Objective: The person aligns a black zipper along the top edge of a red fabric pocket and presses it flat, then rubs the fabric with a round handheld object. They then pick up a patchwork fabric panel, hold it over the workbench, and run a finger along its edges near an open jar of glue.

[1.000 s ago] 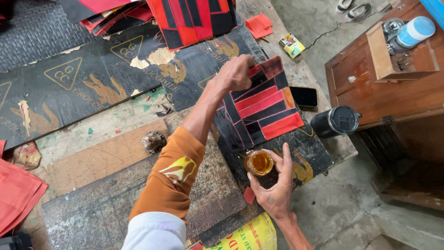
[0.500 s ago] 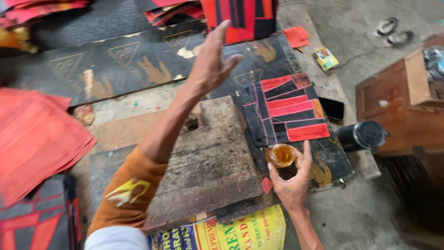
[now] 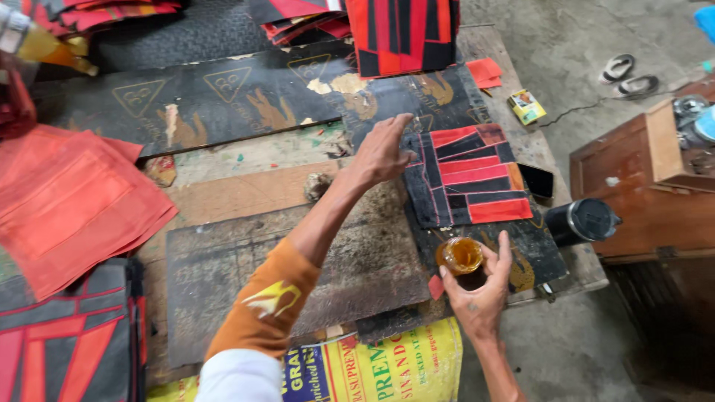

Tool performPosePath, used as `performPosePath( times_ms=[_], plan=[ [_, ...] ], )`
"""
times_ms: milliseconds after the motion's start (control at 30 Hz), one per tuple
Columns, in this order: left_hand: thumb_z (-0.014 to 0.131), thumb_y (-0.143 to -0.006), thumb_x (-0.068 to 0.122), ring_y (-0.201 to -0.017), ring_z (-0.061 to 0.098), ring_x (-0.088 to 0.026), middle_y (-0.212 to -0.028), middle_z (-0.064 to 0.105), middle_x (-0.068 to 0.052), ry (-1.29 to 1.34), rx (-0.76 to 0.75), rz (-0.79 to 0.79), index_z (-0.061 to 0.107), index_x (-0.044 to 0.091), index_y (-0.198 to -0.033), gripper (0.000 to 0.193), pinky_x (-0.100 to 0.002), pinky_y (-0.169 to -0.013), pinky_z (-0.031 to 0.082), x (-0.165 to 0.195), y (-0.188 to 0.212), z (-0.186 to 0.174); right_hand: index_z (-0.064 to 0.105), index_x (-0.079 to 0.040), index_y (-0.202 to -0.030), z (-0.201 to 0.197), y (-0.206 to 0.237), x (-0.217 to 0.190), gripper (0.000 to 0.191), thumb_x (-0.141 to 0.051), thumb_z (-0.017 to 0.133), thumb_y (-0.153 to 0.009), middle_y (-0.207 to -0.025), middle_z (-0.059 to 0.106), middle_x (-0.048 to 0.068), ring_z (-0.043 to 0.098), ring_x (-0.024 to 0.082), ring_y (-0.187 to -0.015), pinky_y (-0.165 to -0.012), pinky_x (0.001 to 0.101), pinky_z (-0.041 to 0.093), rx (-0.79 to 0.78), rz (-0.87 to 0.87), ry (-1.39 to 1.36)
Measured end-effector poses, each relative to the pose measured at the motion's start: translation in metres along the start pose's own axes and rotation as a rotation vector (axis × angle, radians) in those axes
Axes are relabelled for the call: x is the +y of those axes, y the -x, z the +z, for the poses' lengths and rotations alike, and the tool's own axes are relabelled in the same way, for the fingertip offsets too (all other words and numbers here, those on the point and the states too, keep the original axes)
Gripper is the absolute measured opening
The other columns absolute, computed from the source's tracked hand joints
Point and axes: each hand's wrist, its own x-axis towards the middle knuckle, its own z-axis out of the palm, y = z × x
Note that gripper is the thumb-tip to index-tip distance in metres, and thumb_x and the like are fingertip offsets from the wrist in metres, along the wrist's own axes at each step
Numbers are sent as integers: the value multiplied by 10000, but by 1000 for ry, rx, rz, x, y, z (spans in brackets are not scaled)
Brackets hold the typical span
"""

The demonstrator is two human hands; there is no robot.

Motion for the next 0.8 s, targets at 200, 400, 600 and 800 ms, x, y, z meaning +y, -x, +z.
performPosePath(
  times_ms=[200, 400, 600, 800],
  plan=[
    [862, -672, 186, -1203, 511, -435, -1256, 571, -217, -201, 77, 14, 457, 28, -1334, 792, -558, -964, 415, -2, -53, 44, 183, 43, -1599, 0, 6, -1, 1055, -20, 810, -753, -1273, 624, 150, 652, 224, -1129, -1020, 339, 498, 6, 23, -53],
    [666, -816, 20, -1113, 572, -349, -1168, 559, -164, -509, 268, 108, 492, 71, -1326, 542, -451, -867, 498, -50, -104, 42, 164, 50, -1597, 6, 21, 45, 1136, -39, 817, -673, -1258, 626, 210, 669, 259, -1133, -1010, 370, 531, 74, -37, -84],
    [618, -866, 100, -1002, 566, -305, -1056, 518, -140, -574, 367, 239, 524, 92, -1169, 318, -427, -764, 483, -79, -147, 51, 117, 47, -1562, 1, 43, 135, 1274, -144, 875, -555, -1212, 617, 263, 686, 281, -1079, -953, 402, 569, 87, -73, 58],
    [620, -870, 111, -957, 563, -270, -1028, 501, -94, -664, 449, 106, 551, 121, -1097, 237, -409, -723, 467, -87, -174, 50, 387, 115, -1487, -40, 14, 188, 1113, -826, 266, -906, -1412, 538, 313, 518, 412, -1282, -1134, 507, 354, -34, 1439, -973]
  ],
)
